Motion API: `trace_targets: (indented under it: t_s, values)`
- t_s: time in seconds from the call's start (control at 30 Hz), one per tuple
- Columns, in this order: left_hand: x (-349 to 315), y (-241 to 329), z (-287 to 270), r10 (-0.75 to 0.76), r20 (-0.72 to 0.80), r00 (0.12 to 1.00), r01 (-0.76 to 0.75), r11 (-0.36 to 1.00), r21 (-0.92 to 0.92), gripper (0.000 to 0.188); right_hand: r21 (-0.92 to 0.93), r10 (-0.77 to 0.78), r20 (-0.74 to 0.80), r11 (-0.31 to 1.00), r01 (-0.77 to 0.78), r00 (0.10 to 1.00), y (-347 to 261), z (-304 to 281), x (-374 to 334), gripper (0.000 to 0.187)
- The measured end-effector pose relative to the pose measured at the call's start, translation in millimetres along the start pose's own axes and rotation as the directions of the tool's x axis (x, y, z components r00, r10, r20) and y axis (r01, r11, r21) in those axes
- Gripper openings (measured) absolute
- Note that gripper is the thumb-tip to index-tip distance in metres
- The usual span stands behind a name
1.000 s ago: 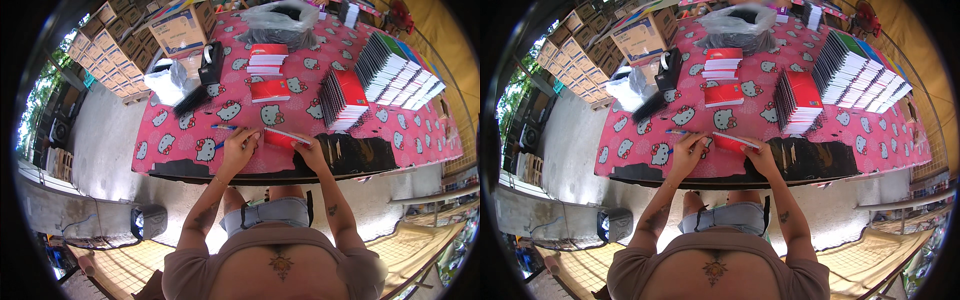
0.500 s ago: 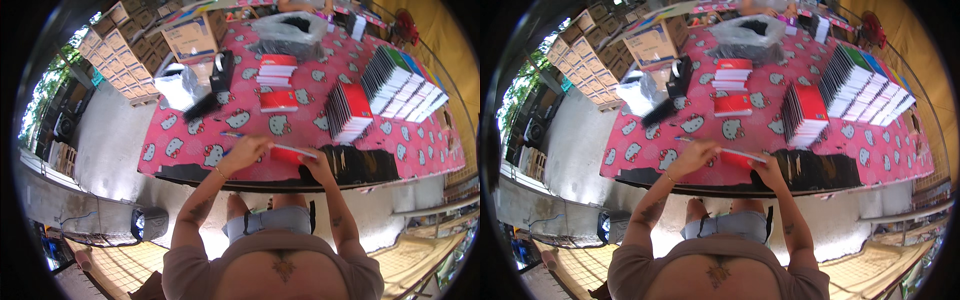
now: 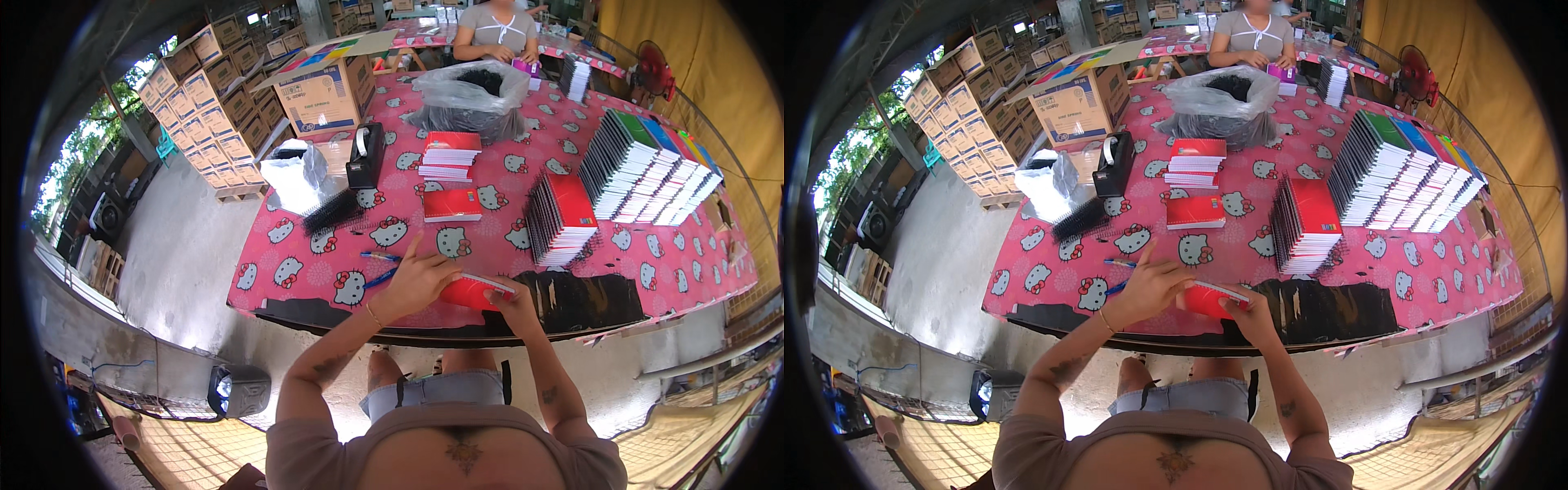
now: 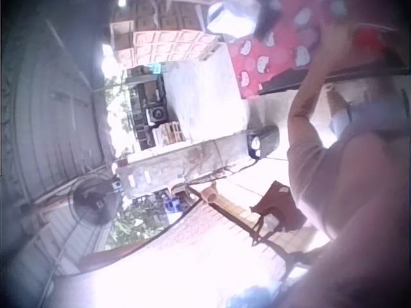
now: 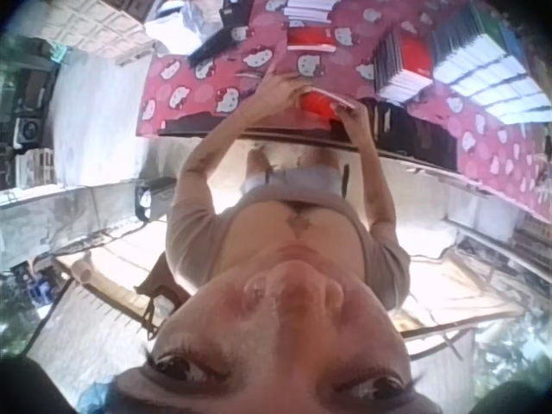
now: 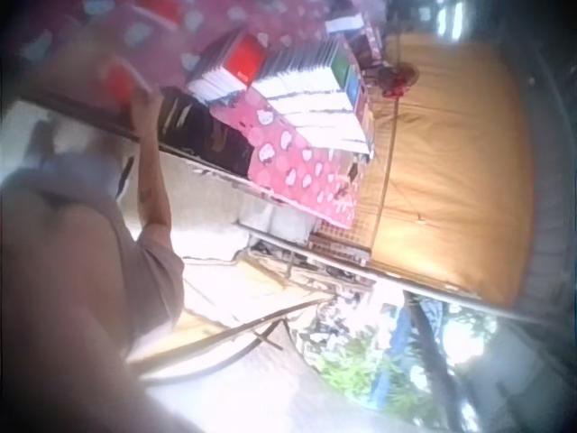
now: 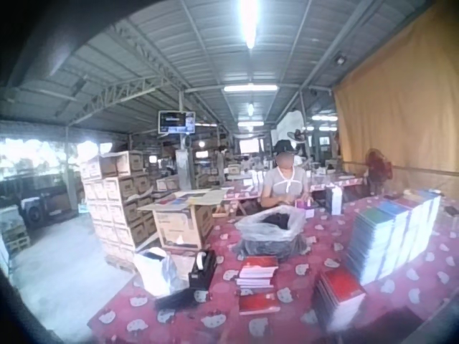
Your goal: The person applies adhesive strips to the edges of red and white notebook covers by hand and stacks them.
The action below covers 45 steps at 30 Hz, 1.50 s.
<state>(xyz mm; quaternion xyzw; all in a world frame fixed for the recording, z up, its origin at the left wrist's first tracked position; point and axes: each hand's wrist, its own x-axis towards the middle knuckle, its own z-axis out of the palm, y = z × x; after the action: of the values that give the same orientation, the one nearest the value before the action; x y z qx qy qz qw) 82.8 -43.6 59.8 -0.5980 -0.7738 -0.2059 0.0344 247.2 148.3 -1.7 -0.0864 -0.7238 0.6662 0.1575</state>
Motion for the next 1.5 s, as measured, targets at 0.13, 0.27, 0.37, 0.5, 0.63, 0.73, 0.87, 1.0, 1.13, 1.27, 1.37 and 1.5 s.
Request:
trace_targets:
  t_s: [0.13, 0.27, 0.37, 0.5, 0.63, 0.73, 0.87, 1.0, 1.13, 1.27, 1.37, 1.5]
  values:
    - [3.3, -1.4, -4.6, 0.075, -0.081, 0.994, -0.084, 0.989, -0.122, 0.018, -0.074, -0.069, 0.028, 0.995, 0.071, 0.997, -3.3, -2.8, -3.0, 0.026]
    - [2.1, -4.1, -6.6, 0.091, -0.051, 0.994, -0.094, 0.994, -0.051, 0.021, -0.028, -0.028, 0.049, 0.999, 0.030, 0.998, -6.4, -1.1, -4.5, 0.027]
    - [2.6, 2.0, -0.7, 0.095, -0.121, 0.988, -0.070, 0.978, 0.195, 0.035, 0.047, -0.020, 0.012, 0.999, 0.019, 1.000, -6.9, 2.3, -5.3, 0.027]
    - [-8.3, 41.6, 24.5, -0.007, -0.206, 0.979, 0.085, 0.924, 0.373, 0.069, 0.083, -0.017, -0.103, 0.996, 0.026, 0.995, -1.9, 7.3, -5.5, 0.027]
    - [-33.8, 37.4, 48.3, -0.025, -0.155, 0.988, 0.088, 0.907, 0.412, 0.087, 0.074, -0.009, -0.098, 0.997, 0.016, 0.995, 4.0, 20.1, -4.5, 0.027]
    - [-2.6, 34.6, 8.0, -0.093, -0.204, 0.974, 0.187, 0.842, 0.506, 0.086, 0.157, 0.030, -0.084, 0.987, -0.017, 0.996, 0.8, 29.6, -1.5, 0.028]
    - [-23.0, 49.9, 32.4, -0.002, -0.080, 0.997, 0.037, 0.896, 0.442, 0.087, 0.215, 0.062, -0.084, 0.976, -0.043, 0.995, -17.2, 6.6, -3.5, 0.029]
    - [7.2, 39.7, 10.2, -0.016, -0.169, 0.986, 0.102, 0.851, 0.515, 0.087, 0.086, -0.018, -0.062, 0.996, 0.023, 0.998, -9.6, 15.8, -3.1, 0.029]
    - [-23.7, 44.7, 49.3, 0.062, -0.078, 0.995, -0.035, 0.951, 0.308, 0.083, 0.110, -0.055, -0.070, 0.992, 0.062, 0.996, -7.5, 11.1, 0.0, 0.030]
    - [14.8, 47.5, 16.0, 0.017, -0.113, 0.993, 0.037, 0.889, 0.456, 0.084, 0.124, 0.052, -0.030, 0.991, -0.048, 0.998, -22.8, 14.8, -2.5, 0.033]
    - [-18.7, 51.0, 60.6, 0.146, -0.044, 0.988, -0.125, 0.942, 0.312, 0.084, 0.167, -0.016, -0.094, 0.985, 0.031, 0.995, -19.5, -0.2, -3.8, 0.035]
    - [39.2, 49.0, 6.3, 0.049, -0.282, 0.958, 0.090, 0.883, 0.460, 0.083, 0.143, 0.087, -0.089, 0.987, -0.073, 0.992, -29.6, 4.0, 0.1, 0.036]
